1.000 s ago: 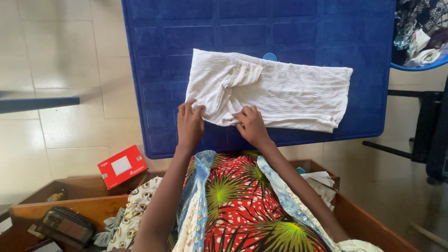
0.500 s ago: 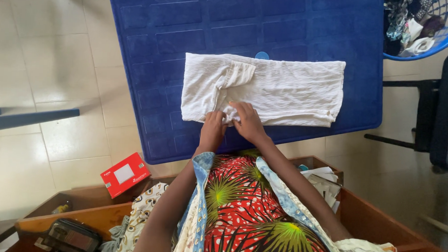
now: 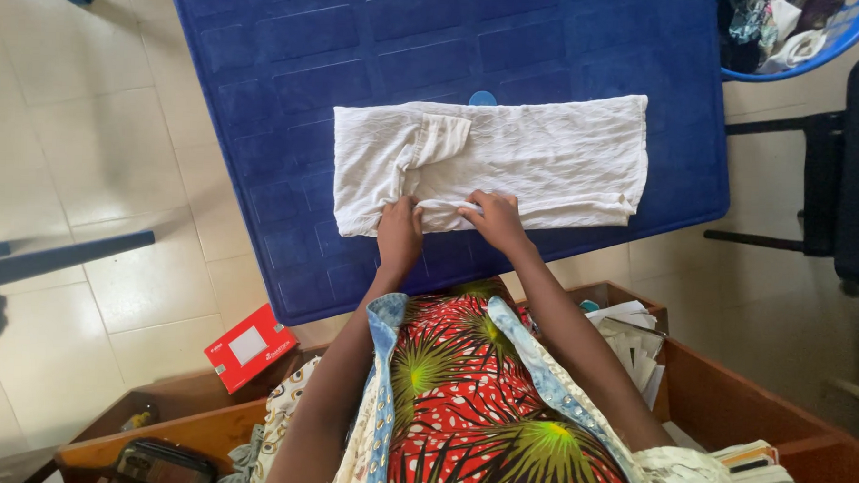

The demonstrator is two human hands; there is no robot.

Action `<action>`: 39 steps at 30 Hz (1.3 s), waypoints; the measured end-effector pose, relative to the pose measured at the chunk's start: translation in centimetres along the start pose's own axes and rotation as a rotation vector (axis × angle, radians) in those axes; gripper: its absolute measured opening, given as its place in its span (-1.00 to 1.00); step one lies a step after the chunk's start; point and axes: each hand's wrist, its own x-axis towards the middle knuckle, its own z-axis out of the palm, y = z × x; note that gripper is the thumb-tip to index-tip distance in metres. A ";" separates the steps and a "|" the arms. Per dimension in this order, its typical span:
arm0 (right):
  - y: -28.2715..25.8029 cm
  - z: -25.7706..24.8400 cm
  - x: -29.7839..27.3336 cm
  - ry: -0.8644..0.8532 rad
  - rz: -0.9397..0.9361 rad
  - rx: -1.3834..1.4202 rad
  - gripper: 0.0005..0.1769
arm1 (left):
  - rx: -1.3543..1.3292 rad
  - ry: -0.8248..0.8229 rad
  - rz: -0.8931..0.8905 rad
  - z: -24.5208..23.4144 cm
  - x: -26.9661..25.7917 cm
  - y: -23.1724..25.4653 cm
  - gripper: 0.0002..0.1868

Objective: The person folds a white undershirt and a large black patterned cloth on a table and then places the folded shirt into a suitcase.

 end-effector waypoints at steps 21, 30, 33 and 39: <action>5.4 -4.4 -2.1 0.012 0.116 -0.085 -0.71 | 0.452 -0.204 0.522 2.7 -1.1 0.7 -0.33; 14.9 -12.8 -6.6 0.041 0.365 -0.255 -0.69 | 0.535 -0.302 0.485 1.8 -0.8 2.3 -0.13; 18.1 -14.6 -7.9 0.111 0.365 -0.230 -0.70 | 0.543 -0.306 0.475 1.8 -0.7 2.5 -0.13; 19.9 -17.4 -7.7 0.002 0.648 0.139 -0.66 | 0.483 -0.326 0.460 1.8 -0.7 2.5 -0.21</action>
